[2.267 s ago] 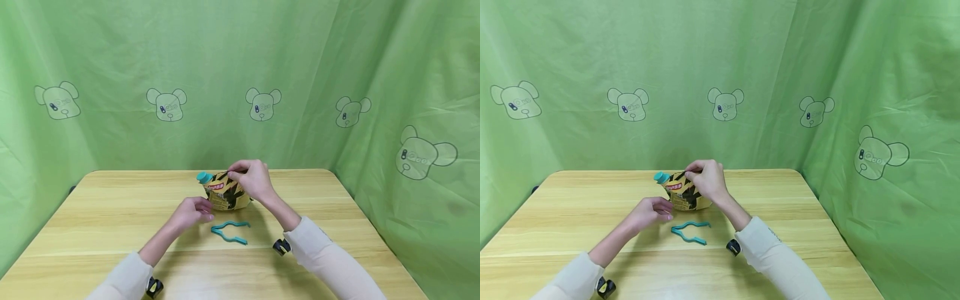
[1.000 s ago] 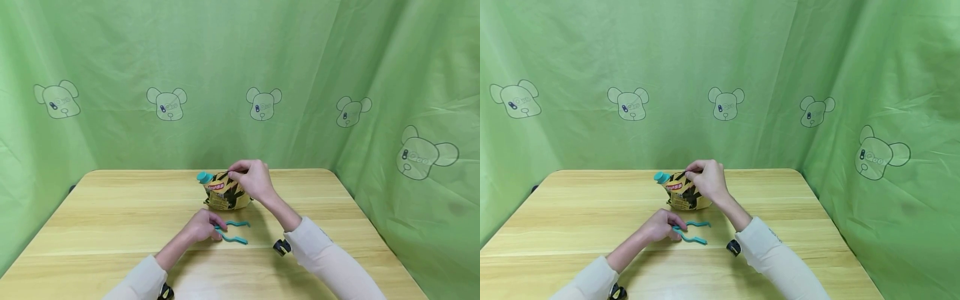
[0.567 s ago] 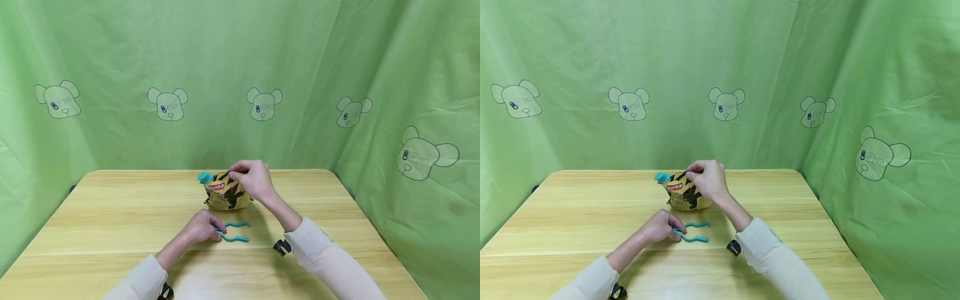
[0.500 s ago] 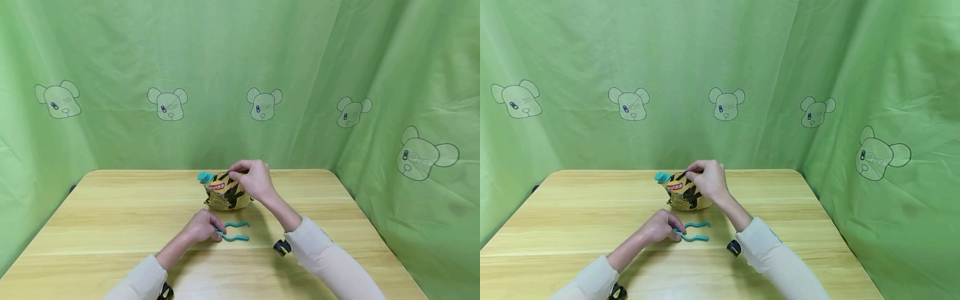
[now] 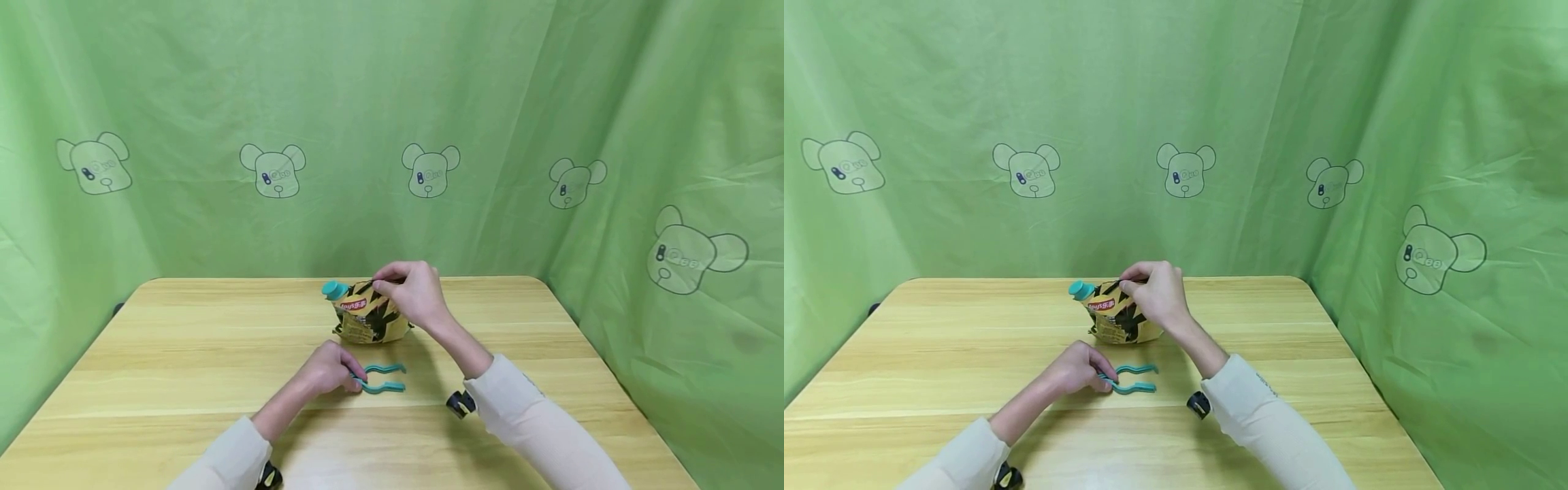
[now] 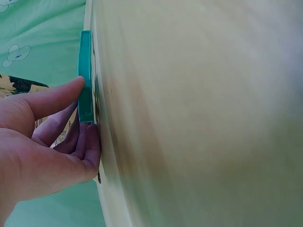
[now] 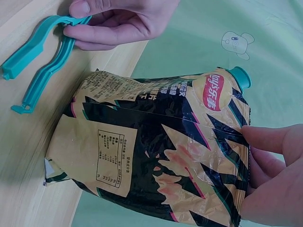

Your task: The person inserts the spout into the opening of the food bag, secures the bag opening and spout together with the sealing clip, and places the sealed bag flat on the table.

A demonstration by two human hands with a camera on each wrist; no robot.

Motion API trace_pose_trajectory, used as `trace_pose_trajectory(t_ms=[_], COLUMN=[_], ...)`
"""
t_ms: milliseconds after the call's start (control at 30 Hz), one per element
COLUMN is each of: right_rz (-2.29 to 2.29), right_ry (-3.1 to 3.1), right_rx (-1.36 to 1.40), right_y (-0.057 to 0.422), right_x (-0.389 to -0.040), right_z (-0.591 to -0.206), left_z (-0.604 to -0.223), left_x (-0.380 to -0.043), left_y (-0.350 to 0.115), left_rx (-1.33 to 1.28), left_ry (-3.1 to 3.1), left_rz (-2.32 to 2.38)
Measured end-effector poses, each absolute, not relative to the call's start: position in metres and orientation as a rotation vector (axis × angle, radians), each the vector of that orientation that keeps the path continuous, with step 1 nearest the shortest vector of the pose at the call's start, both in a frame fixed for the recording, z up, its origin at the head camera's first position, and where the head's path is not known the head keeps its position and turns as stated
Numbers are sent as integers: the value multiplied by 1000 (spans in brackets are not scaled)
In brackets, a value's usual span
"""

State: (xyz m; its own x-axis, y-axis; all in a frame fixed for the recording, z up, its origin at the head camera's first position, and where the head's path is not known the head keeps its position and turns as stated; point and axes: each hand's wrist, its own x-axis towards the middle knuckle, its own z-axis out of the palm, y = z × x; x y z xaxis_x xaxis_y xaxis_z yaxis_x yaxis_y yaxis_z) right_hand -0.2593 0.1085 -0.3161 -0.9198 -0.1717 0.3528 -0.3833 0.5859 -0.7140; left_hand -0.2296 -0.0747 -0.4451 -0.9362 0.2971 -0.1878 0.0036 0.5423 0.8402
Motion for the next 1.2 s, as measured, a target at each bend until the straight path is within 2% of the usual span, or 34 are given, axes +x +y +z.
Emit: trace_pose_trajectory(t_ms=[533,1200], right_rz=[1243,1277], right_ry=[-2573,-2582], right_rx=[458,452], right_y=[108,108], right_x=[-261,-260], right_z=[-316,-315], left_z=[-434,-398], left_x=[-235,-248], left_y=[-96,-154], left_rx=[247,160], left_ry=[2418,2445], left_rz=[1446,1476])
